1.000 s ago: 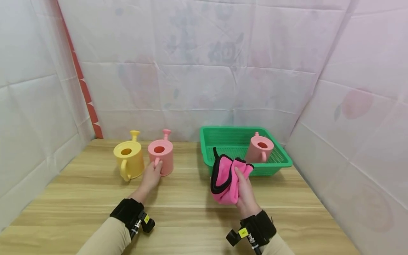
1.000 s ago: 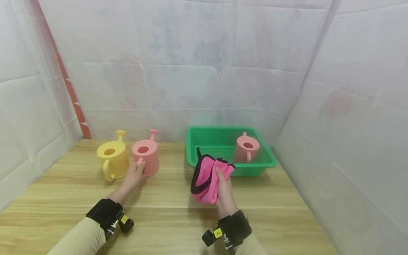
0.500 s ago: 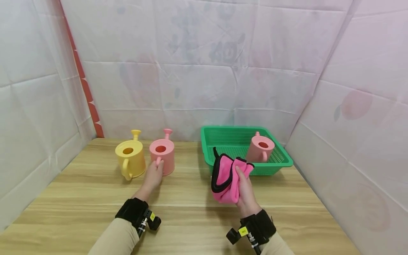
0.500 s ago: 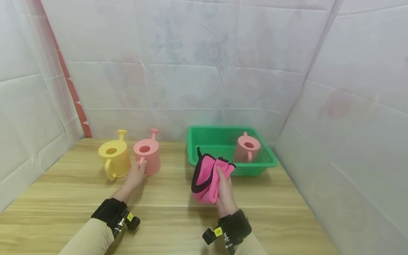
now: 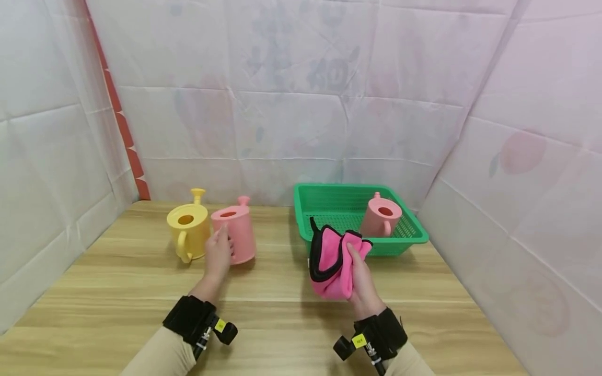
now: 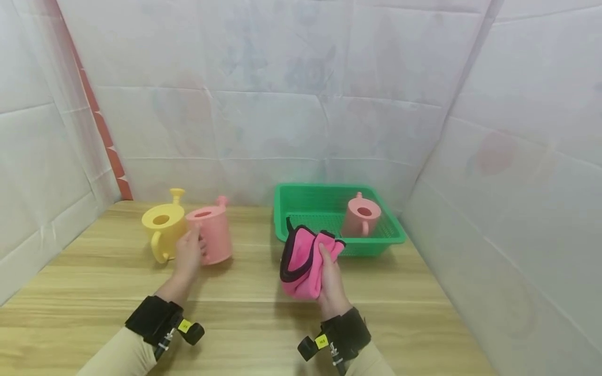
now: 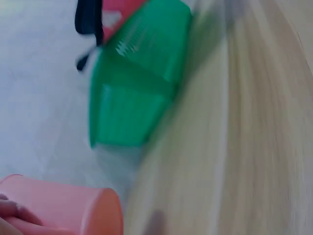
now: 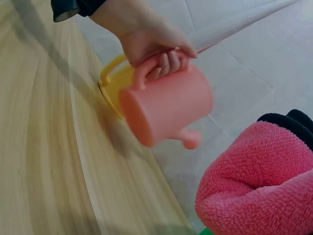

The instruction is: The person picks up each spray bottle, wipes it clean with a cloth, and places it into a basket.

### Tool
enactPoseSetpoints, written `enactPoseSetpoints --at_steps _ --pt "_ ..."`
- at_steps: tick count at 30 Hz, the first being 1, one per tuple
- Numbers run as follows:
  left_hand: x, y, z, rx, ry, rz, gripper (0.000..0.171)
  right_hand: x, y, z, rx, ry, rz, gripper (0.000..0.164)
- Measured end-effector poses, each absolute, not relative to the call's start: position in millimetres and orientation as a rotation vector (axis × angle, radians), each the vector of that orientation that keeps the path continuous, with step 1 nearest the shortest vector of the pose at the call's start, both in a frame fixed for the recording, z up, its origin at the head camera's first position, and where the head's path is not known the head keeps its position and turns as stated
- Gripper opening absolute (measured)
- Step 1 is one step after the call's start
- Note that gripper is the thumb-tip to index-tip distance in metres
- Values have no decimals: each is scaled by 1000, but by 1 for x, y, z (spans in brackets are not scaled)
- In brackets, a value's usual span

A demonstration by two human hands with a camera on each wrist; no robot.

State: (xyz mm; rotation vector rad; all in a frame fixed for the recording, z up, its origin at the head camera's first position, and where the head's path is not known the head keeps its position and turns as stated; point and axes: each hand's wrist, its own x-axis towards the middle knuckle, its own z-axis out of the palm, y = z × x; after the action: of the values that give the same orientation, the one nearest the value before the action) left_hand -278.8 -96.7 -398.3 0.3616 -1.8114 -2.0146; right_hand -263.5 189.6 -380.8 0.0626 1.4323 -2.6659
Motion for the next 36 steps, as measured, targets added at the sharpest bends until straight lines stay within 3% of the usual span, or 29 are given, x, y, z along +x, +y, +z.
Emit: enactPoseSetpoints --at_steps 10,14,17,19,25,29,36 --pt "-229 -53 -351 -36 -1440 -2260 39 -235 169 -358 -188 1744 -2749 31" --pt "-218 -29 -347 -167 -1468 -2383 39 -225 153 -350 -846 2441 -2776 35" --pt "-212 -15 -348 -251 -1505 -2429 41 -223 141 -345 -1468 2929 -2463 48" --pt "-210 -8 -349 -291 -1496 -2457 42 -224 136 -346 -1710 3152 -2146 54" --pt "-212 -3 -351 -238 -1495 -2535 40 -223 128 -361 -1825 3724 -1132 53" --pt "-212 -2 -352 -187 -1530 -2579 42 -217 128 -360 -1797 3828 -733 54" --pt "-209 -1 -351 -123 -1615 -2610 48 -227 137 -346 -1588 3795 -856 58"
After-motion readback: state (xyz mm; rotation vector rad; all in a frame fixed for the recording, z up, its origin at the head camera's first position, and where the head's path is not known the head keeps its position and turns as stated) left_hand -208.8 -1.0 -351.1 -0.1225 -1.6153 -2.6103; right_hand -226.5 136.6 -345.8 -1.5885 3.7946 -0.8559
